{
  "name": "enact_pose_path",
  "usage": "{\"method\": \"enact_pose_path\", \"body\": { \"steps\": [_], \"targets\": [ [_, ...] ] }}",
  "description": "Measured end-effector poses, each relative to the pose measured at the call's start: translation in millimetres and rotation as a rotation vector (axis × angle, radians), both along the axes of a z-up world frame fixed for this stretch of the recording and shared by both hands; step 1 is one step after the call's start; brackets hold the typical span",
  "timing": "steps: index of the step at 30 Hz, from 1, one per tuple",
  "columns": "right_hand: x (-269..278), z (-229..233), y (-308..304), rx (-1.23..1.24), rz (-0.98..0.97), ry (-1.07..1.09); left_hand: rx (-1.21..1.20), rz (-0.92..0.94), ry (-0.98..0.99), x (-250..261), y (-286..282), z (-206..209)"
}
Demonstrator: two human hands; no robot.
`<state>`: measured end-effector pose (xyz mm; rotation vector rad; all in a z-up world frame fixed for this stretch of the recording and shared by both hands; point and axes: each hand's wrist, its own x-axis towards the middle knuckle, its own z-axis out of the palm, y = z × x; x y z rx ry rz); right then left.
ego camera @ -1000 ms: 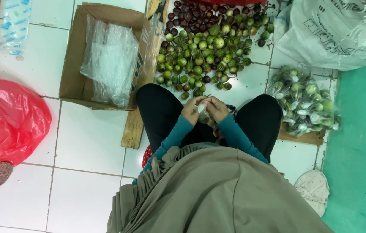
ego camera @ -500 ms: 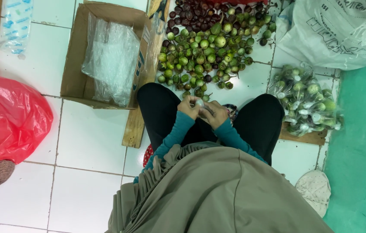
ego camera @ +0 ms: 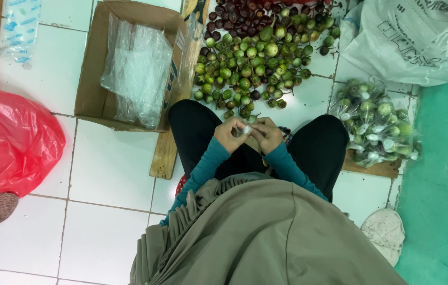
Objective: Wrapping small green fruits in pink paper and placing them into plastic bags
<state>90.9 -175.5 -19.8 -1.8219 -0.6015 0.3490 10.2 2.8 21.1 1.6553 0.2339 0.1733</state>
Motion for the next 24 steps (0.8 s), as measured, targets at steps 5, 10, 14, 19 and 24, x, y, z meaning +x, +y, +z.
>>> {"method": "enact_pose_path", "body": {
  "steps": [5, 10, 14, 19, 24],
  "targets": [
    [-8.0, 41.0, 12.5, -0.005, -0.061, -0.207, -0.052, 0.140, 0.139, -2.9, -4.4, -37.2],
    [-13.3, 72.5, 24.0, 0.047, -0.008, -0.326, -0.136, 0.176, 0.211, -2.7, -2.1, -51.6],
    [-19.5, 91.2, 26.6, 0.109, 0.077, -0.378, -0.200, 0.183, 0.239, -2.4, -0.2, -62.2],
    [-16.4, 50.1, 18.9, 0.167, 0.087, -0.389, -0.186, 0.187, 0.221, -0.3, 7.2, -80.0],
    [-7.1, 51.0, 18.8, 0.068, 0.012, -0.429, -0.277, 0.035, 0.175, -4.9, 3.5, -31.8]
  ]
}}
